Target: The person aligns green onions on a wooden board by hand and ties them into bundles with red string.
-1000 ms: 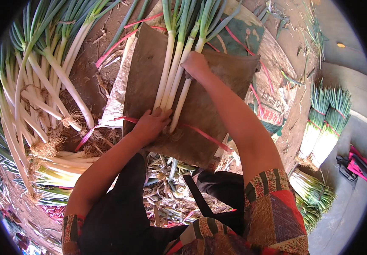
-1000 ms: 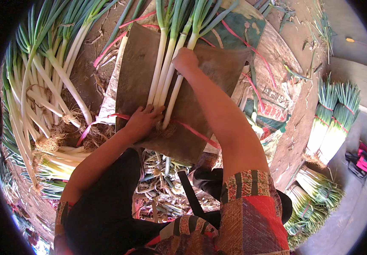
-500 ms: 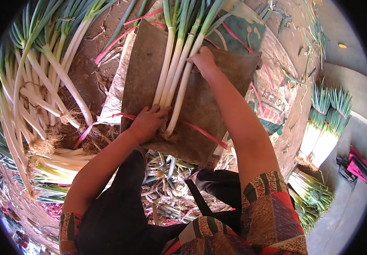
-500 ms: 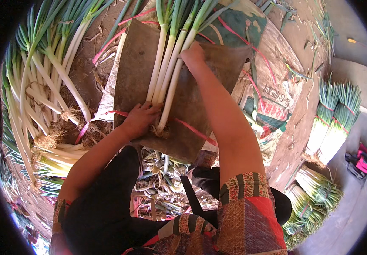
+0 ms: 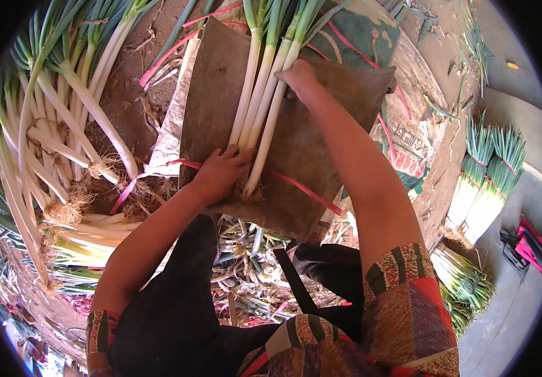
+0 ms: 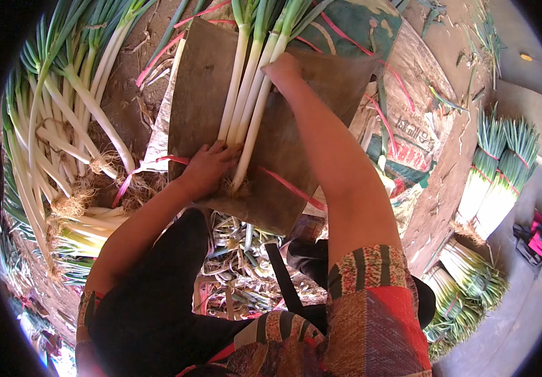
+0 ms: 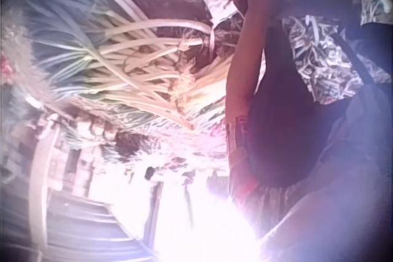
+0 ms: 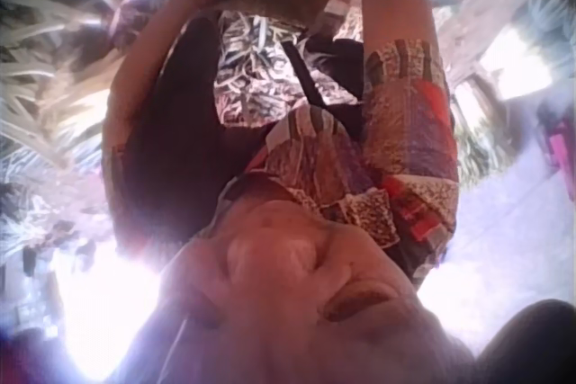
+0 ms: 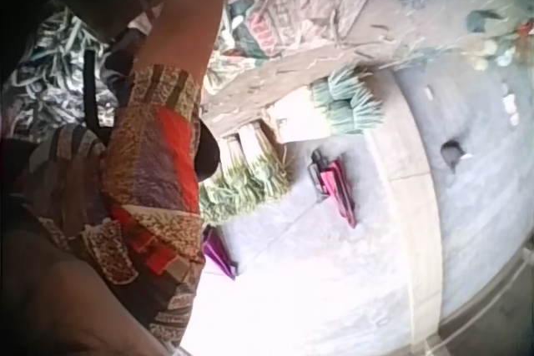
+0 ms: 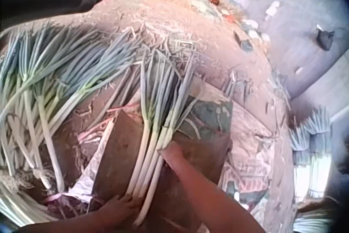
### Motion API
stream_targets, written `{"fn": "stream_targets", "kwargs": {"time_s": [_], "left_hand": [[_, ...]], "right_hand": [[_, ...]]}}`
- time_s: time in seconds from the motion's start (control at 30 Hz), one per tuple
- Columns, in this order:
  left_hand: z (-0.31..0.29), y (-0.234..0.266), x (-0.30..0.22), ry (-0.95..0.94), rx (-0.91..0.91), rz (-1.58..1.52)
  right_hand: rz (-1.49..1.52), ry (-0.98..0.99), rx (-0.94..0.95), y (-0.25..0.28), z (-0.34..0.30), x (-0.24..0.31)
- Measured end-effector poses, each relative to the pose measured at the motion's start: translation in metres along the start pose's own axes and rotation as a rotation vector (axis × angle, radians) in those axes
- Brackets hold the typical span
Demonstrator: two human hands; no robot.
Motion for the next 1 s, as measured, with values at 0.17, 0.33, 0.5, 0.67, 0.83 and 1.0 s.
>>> {"fn": "stream_targets", "kwargs": {"time_s": [0.17, 0.33, 0.5, 0.67, 0.83, 1.0], "left_hand": [[0.002, -0.002, -0.001, 0.008, 0.031, -0.021], [0.003, -0.003, 0.001, 0.003, 0.032, -0.018], [0.004, 0.004, -0.002, 0.009, -0.010, -0.021], [0.012, 0.004, -0.024, -0.132, -0.045, -0.037], [0.007, -0.010, -0.016, -0.170, -0.060, -0.003], [0.012, -0.022, -0.004, -0.160, 0.009, -0.042]], "right_hand": [[0.025, 0.172, -0.140, 0.007, 0.017, -0.015], [-0.261, 0.124, -0.072, 0.006, 0.000, 0.002], [0.016, 0.021, -0.047, 0.001, -0.016, -0.010], [-0.097, 0.114, -0.155, 0.002, 0.012, -0.033], [-0.240, 0.076, -0.116, -0.007, -0.002, -0.019], [-0.050, 0.198, -0.078, -0.001, -0.014, -0.009]]}}
Point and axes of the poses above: each hand's wrist, its own z-axis towards the middle knuckle, its own y-axis out of the back of the hand, x = y × z, the point moved 7 cm from there along z, towards the middle knuckle, and after that the axes turned 3 degrees about x, right-handed, at the moved point
